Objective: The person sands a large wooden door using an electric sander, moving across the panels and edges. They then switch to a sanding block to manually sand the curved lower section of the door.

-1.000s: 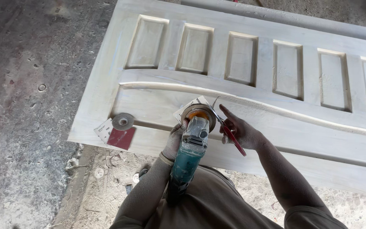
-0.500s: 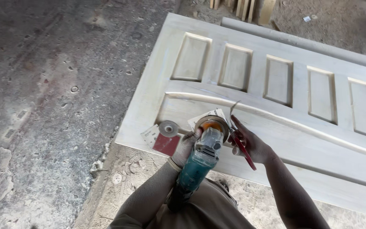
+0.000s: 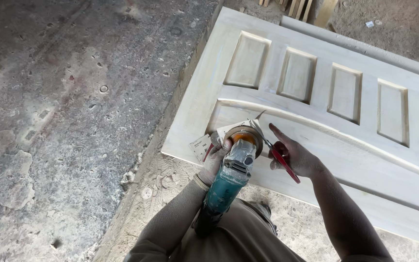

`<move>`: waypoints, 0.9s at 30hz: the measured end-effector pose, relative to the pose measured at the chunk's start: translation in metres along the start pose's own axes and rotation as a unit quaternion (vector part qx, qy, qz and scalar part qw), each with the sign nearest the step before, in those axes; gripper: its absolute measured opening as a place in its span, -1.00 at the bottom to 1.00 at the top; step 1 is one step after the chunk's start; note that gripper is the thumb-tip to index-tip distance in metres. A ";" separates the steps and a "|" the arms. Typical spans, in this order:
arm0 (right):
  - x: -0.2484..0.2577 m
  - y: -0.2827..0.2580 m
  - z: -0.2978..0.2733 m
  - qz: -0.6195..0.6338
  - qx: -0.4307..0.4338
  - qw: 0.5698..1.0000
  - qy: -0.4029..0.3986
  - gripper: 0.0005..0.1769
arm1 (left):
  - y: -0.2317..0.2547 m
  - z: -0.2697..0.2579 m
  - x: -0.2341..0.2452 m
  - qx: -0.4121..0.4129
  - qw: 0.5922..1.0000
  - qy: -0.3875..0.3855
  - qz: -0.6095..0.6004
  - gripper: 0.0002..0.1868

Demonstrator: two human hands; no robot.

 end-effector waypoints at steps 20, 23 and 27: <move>0.013 -0.015 -0.006 -0.060 -0.019 0.998 -0.021 0.37 | -0.001 0.005 -0.007 0.025 0.999 -0.019 0.024 -0.42; 0.020 -0.011 -0.009 -0.082 -0.039 0.996 -0.023 0.42 | -0.011 0.012 -0.005 0.042 0.999 -0.011 0.032 -0.43; 0.027 -0.006 -0.016 -0.056 -0.040 0.997 -0.021 0.35 | -0.027 0.024 0.002 0.054 0.997 0.010 0.054 -0.39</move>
Point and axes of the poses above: each hand's wrist, its own z-axis towards the middle knuckle, its own x-axis out of the back of the hand, y = z × x, the point moved 10 cm from there along z, towards the middle knuckle, and after that the axes turned 3 degrees about -z, right-handed, at the moved point
